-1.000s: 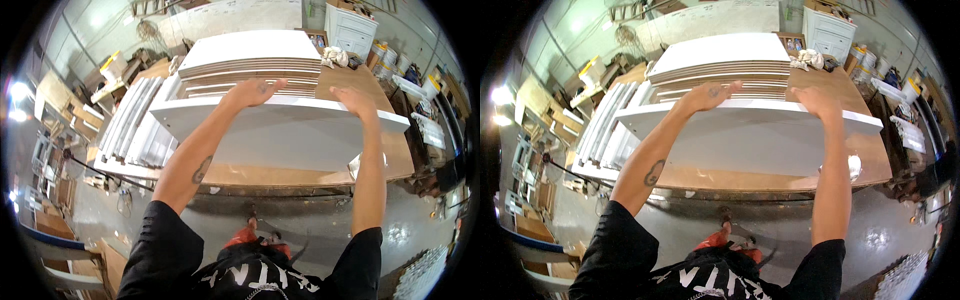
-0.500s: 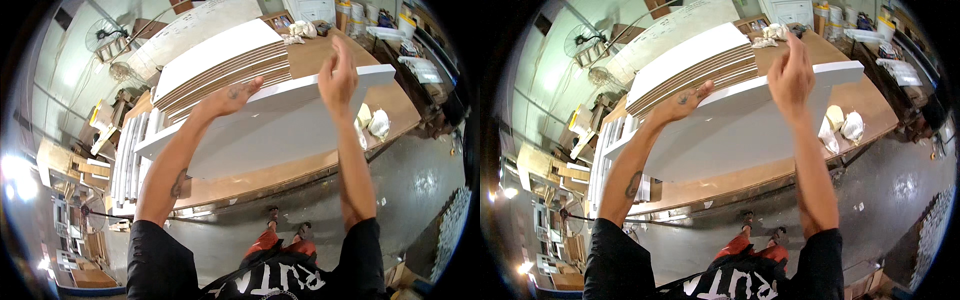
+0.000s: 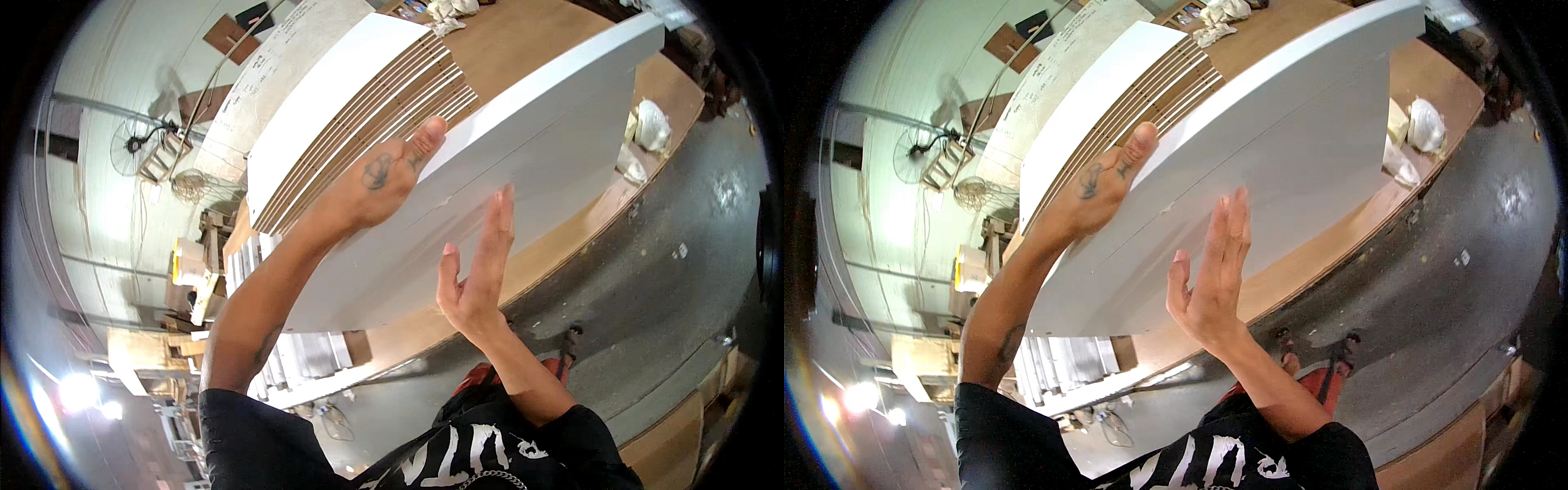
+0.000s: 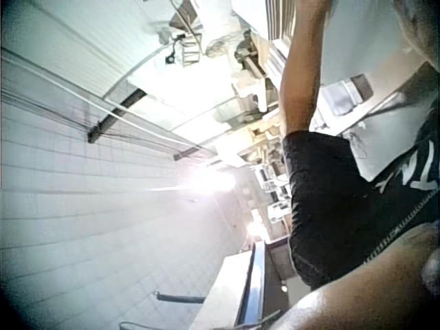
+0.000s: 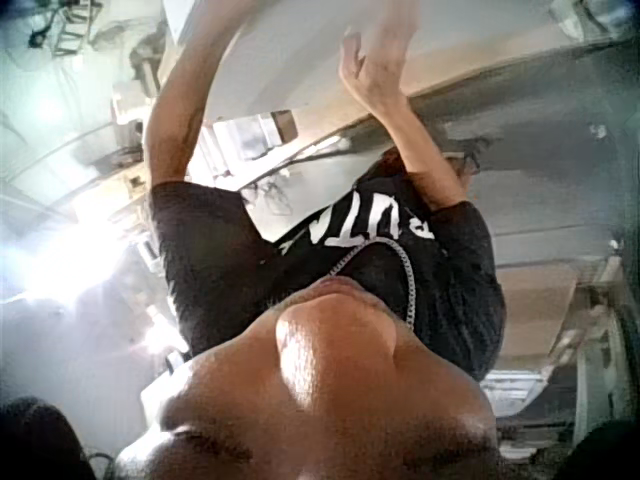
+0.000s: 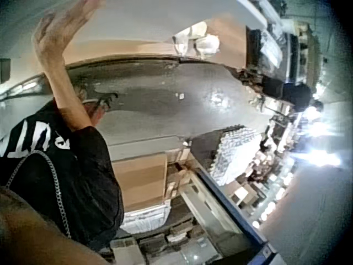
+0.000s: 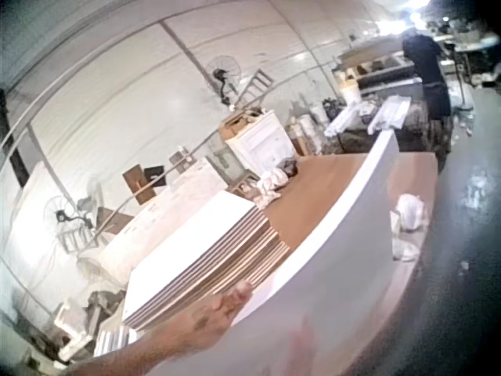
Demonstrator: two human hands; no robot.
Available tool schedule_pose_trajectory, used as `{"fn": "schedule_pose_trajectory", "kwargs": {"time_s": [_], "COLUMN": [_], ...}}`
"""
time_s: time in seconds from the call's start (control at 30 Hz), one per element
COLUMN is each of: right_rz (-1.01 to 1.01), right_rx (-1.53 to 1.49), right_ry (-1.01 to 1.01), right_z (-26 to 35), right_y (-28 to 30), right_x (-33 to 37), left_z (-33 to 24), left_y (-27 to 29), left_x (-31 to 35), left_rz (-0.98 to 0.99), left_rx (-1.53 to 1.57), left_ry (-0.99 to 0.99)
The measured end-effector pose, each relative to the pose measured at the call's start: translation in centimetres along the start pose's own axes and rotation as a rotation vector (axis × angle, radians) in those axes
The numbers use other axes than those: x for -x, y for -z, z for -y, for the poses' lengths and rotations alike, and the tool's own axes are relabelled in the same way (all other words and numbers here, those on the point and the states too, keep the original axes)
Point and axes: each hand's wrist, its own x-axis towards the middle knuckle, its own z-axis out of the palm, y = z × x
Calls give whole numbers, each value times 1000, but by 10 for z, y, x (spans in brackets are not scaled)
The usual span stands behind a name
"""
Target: The person applies glue from a bag into holes on the edge of a board, wipes the surface with a cloth, and places the board onto a stack.
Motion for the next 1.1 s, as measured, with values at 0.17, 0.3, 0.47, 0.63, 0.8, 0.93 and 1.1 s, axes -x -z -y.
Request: {"fn": "schedule_pose_trajectory", "kwargs": {"time_s": [0.17, 0.3, 0.47, 0.63, 0.8, 0.93, 1.1], "right_rz": [-70, -125, -241, -258, -233, -229, -227], "right_rx": [94, 121, 121, 153, 190, 220, 175], "right_ry": [-35, -72, -64, -98, -90, -68, -38], "right_z": [1, 0, -2, -3, -2, -1, 1], "right_y": [-14, -22, -40, -45, -44, -43, -43], "right_x": [-6, -9, -10, -9, -7, -7, -2], "left_z": [10, -21, -32, -31, -29, -23, -19], "left_y": [-3, 0, 0, -9, -9, -5, -6], "left_x": [-16, -1, 9, 6, 5, 1, 3], "left_rz": [63, 45, 33, -55, -63, -12, -14], "left_rx": [4, -49, -145, -61, -58, -50, -40], "left_ry": [-116, -61, -138, -148, -123, -122, -127]}}
